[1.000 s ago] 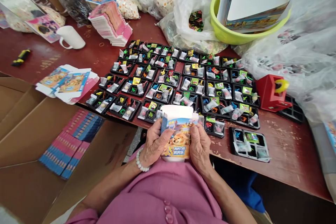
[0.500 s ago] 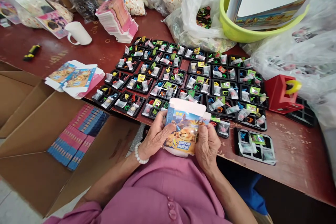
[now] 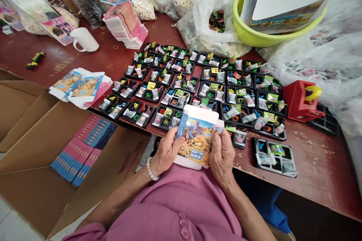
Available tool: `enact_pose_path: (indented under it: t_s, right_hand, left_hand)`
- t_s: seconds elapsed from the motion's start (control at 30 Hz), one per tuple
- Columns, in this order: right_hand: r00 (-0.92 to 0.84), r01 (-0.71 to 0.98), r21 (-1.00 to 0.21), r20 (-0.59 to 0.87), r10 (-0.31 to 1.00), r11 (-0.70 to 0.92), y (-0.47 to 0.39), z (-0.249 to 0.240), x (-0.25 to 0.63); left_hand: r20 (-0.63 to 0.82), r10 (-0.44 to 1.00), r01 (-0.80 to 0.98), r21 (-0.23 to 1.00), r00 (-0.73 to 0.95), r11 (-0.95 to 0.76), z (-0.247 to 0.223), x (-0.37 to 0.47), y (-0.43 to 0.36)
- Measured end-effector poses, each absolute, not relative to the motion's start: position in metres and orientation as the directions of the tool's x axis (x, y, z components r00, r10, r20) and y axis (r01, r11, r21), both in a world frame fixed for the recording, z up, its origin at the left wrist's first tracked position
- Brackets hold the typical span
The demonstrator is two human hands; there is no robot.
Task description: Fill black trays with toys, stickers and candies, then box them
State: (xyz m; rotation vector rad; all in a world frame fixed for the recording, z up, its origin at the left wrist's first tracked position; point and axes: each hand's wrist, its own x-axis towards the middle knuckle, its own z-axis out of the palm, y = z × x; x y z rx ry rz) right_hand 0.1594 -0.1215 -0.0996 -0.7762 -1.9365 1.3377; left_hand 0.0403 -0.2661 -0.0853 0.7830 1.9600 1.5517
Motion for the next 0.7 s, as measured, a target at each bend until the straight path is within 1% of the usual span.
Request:
enact_pose_path:
  t_s: [0.1,0.17,0.23,0.4,0.47,0.57,0.63,0.7]
  right_hand:
    - [-0.69,0.158,-0.924,0.15,0.708,0.349,-0.118,-0.099,0.162]
    - [-0.722,0.175,-0.925,0.113,0.683,0.338,-0.117,-0.1,0.165]
    - [-0.739,0.163,-0.934,0.098,0.667,0.319,-0.117,-0.101,0.166]
    - [-0.72,0.064,-0.951,0.167,0.674,0.304,-0.117,-0.108,0.168]
    - [-0.725,0.05,-0.951,0.176,0.666,0.305,-0.116,-0.11,0.17]
    - [-0.747,0.03,-0.928,0.226,0.625,0.371,-0.11,-0.106,0.172]
    - [-0.758,-0.009,-0.898,0.293,0.583,0.44,-0.102,-0.098,0.171]
    - [-0.763,-0.057,-0.872,0.352,0.542,0.486,-0.092,-0.088,0.168]
  left_hand:
    - [-0.008,0.695,0.103,0.988,-0.719,0.118,-0.083,0.032,-0.267]
    - [-0.009,0.685,0.108,0.986,-0.729,0.129,-0.08,0.029,-0.266]
    - [-0.034,0.719,0.094,0.986,-0.694,0.137,-0.077,0.026,-0.265]
    - [-0.03,0.823,0.069,0.994,-0.567,0.084,-0.07,0.015,-0.263]
    - [-0.054,0.851,0.024,0.997,-0.523,0.078,-0.07,0.011,-0.264]
    - [-0.09,0.884,-0.074,0.995,-0.458,0.063,-0.072,0.008,-0.268]
    - [-0.09,0.883,-0.089,0.995,-0.46,0.055,-0.074,0.008,-0.268]
    - [-0.064,0.847,-0.002,0.997,-0.528,0.075,-0.074,0.01,-0.265]
